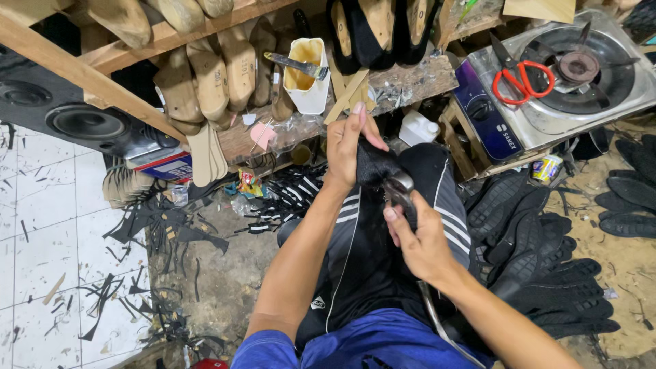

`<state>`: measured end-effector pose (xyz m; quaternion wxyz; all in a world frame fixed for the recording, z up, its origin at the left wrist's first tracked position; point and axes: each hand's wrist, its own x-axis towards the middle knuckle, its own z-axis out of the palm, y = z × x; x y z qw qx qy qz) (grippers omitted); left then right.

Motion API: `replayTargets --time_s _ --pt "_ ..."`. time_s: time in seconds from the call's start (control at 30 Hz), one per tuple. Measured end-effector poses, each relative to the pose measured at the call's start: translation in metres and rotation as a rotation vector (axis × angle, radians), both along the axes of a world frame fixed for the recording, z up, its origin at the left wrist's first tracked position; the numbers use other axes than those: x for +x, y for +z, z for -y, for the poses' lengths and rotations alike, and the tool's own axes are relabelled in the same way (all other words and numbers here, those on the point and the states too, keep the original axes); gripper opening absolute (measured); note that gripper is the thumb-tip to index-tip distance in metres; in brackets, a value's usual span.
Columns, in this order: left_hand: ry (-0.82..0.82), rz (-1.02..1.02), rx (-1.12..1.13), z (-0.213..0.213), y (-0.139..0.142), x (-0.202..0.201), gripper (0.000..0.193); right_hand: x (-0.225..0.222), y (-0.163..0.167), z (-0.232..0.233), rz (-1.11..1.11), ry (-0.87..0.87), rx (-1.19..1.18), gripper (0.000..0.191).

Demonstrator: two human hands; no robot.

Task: The person sits on the floor holding a black fabric shoe upper fitted over a wooden last. They hammer the upper with a shoemaker's hammer, press and smooth the fabric around the last, adjust the toe area, and manipulate the decorative bow on the top of the shoe.

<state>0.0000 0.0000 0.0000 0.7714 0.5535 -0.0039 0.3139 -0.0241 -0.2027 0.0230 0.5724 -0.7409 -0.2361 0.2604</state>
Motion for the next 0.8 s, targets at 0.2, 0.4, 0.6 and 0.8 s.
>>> replayTargets --time_s 0.2,0.4,0.6,0.8 --pt "0.057 -0.059 -0.045 -0.008 -0.001 -0.002 0.062 0.017 0.029 0.001 0.172 0.202 0.004 0.015" --pt "0.018 -0.052 -0.089 -0.008 -0.007 -0.002 0.058 0.018 0.038 0.01 0.5 0.168 -0.247 0.024" --pt "0.009 -0.059 -0.136 -0.014 -0.012 0.003 0.057 0.024 0.025 -0.007 0.492 0.173 -0.059 0.023" --pt "-0.026 -0.026 -0.171 -0.016 -0.018 0.001 0.059 0.035 0.036 0.007 0.621 0.29 -0.248 0.029"
